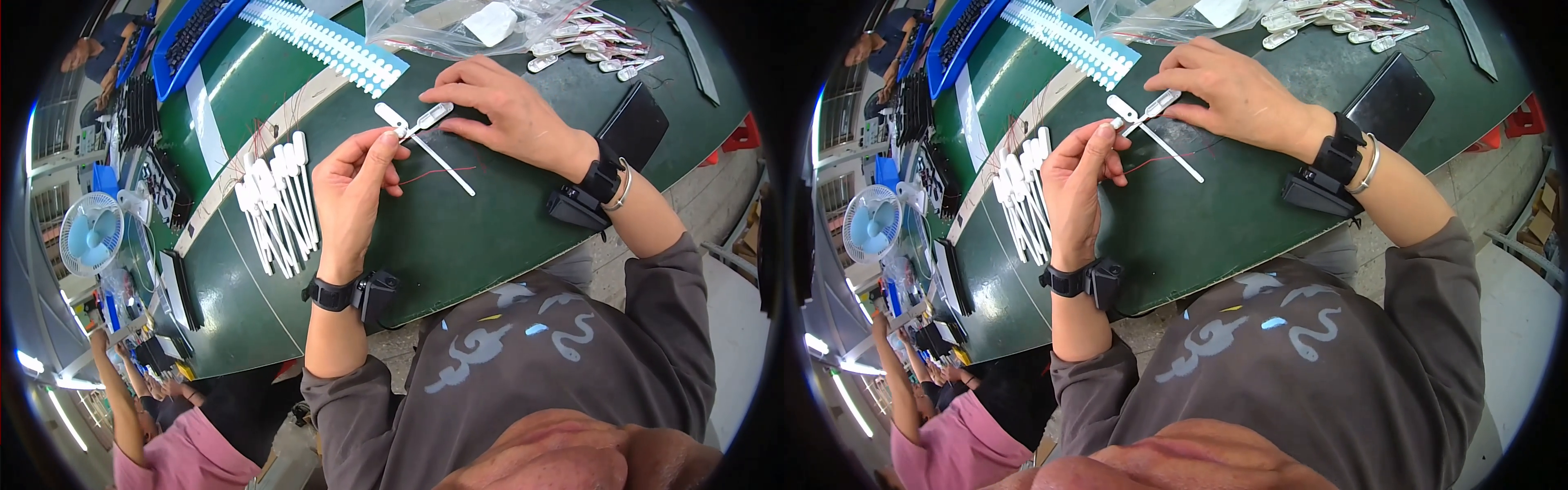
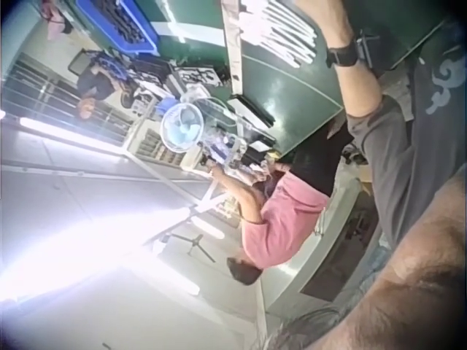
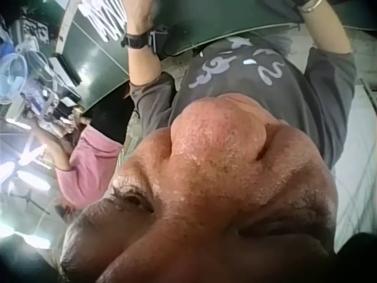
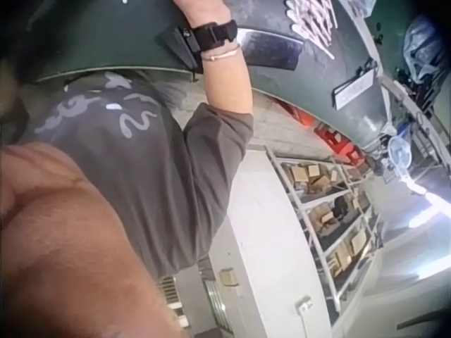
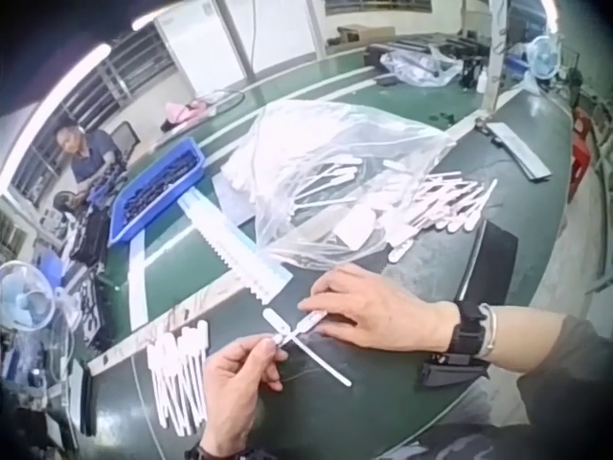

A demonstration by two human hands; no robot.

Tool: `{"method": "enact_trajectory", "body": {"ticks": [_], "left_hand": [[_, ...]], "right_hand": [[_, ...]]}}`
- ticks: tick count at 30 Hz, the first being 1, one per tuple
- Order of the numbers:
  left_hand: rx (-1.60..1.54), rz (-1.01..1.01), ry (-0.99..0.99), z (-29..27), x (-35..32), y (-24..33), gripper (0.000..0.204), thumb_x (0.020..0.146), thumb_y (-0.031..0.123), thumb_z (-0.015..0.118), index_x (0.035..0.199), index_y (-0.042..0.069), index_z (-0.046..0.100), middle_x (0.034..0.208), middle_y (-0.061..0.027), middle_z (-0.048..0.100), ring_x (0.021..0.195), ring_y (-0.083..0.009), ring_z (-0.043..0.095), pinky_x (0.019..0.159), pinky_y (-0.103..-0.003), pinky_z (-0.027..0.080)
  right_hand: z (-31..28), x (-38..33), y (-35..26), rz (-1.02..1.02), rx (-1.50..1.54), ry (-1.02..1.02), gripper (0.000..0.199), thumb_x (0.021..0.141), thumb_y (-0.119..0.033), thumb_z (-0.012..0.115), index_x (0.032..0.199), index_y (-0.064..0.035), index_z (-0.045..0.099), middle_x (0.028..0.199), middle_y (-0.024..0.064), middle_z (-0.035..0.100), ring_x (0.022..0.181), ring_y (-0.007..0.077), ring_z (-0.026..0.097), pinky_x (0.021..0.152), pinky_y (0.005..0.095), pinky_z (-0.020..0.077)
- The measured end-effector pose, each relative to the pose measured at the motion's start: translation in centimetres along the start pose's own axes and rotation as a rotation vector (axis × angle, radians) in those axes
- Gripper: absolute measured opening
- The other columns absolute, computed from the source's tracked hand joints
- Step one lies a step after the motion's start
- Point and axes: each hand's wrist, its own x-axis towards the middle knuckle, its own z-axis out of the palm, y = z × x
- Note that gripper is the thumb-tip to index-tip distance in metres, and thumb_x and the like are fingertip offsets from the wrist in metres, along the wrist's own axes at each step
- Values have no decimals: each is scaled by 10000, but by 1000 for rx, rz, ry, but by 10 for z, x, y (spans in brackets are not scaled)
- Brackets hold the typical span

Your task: The person picks up a white plastic component and a small electronic part, fits the part into the component, and presses them together by hand. They then pick up a long white plastic strip and press it onto the assembled component, joining the pieces together.

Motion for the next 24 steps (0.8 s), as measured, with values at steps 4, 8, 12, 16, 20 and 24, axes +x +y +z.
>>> {"method": "enact_trajectory", "body": {"ticks": [4,8,12,16,20,24], "left_hand": [[57,-3,23,0,4,-5,244,984,187,674,1098,-25,711,891,-56,711,644,-47,551,579,-198,473],[108,-18,30,0,4,-6,237,977,188,684,1081,-22,721,886,-47,703,632,-46,548,578,-200,475],[134,-34,24,2,3,-6,230,976,175,684,1076,-29,718,873,-57,695,649,-64,561,585,-219,491],[85,-19,20,5,2,-10,213,960,172,706,1058,-15,730,874,-31,695,656,-43,567,585,-189,469],[123,7,67,10,0,-10,213,951,165,720,1056,-20,729,873,-21,693,655,-39,566,592,-173,455],[192,94,115,17,-4,-11,180,927,152,746,1025,2,745,862,-9,684,715,-56,563,652,-192,455]], "right_hand": [[5,-4,3,21,-7,-64,254,831,-83,750,1078,-85,691,1076,26,634,987,234,603,823,349,519],[3,-3,0,39,-9,-96,217,830,-81,745,1035,-73,675,1012,25,641,958,235,609,799,348,519],[0,-3,-5,46,25,-87,194,831,-80,741,1005,-57,660,945,37,643,892,240,622,753,345,521],[-3,-2,-10,42,69,-65,191,841,-75,734,1013,-47,656,880,52,641,789,230,630,687,333,519],[-2,-2,-12,53,131,-54,171,856,-74,728,1007,-42,656,853,69,642,710,213,627,629,318,511],[-2,-2,-18,71,196,-61,157,871,-77,728,1005,-34,659,830,72,654,685,193,632,608,300,505]]}}
